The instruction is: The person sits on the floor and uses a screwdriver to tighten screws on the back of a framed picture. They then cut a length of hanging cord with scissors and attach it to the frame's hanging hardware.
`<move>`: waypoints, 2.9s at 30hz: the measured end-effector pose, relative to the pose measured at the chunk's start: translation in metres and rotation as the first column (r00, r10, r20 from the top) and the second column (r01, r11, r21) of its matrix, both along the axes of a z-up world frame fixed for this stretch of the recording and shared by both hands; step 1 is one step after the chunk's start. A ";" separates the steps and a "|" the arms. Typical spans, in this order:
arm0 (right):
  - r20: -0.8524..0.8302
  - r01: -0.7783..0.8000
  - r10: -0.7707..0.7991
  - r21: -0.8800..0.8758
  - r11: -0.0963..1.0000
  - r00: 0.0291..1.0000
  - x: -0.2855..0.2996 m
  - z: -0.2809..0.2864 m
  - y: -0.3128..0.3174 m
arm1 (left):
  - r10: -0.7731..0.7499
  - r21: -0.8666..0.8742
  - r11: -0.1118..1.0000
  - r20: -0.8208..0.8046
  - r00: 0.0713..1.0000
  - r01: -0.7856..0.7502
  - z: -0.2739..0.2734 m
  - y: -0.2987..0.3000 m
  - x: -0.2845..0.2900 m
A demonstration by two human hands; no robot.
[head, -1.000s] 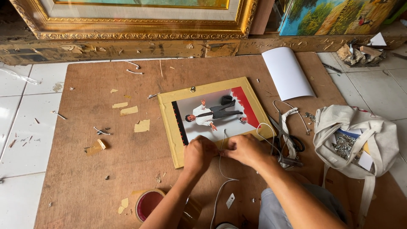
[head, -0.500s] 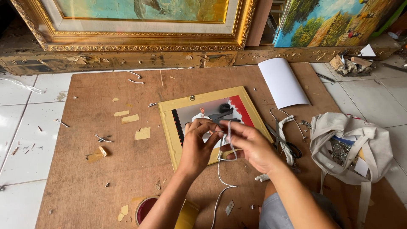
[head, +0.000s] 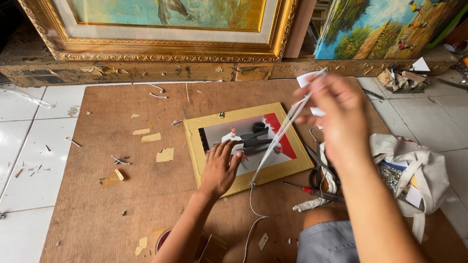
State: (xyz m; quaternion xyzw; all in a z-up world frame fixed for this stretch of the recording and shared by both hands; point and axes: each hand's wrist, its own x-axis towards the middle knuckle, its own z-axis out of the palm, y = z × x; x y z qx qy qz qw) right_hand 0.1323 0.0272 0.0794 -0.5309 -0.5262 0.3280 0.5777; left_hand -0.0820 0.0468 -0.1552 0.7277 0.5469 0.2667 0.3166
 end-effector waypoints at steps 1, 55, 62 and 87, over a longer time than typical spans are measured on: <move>-0.001 -0.004 0.004 0.004 1.000 1.000 0.006 0.008 0.008 | 0.004 0.004 1.000 -0.001 1.000 -0.004 -0.026 0.005 -0.004; 0.666 0.220 0.260 -0.546 0.808 0.700 -0.107 -0.259 0.149 | 0.099 0.107 0.992 -0.299 0.949 -0.070 -0.081 0.180 -0.066; 0.665 0.205 0.201 -0.479 0.854 0.719 -0.107 -0.270 0.157 | -0.092 0.221 0.961 -0.321 0.943 0.169 -0.056 0.182 -0.075; -0.019 -0.027 0.020 -0.451 0.892 1.000 -0.080 -0.278 0.150 | 0.175 -0.133 0.978 0.082 0.981 -0.163 -0.093 0.168 -0.058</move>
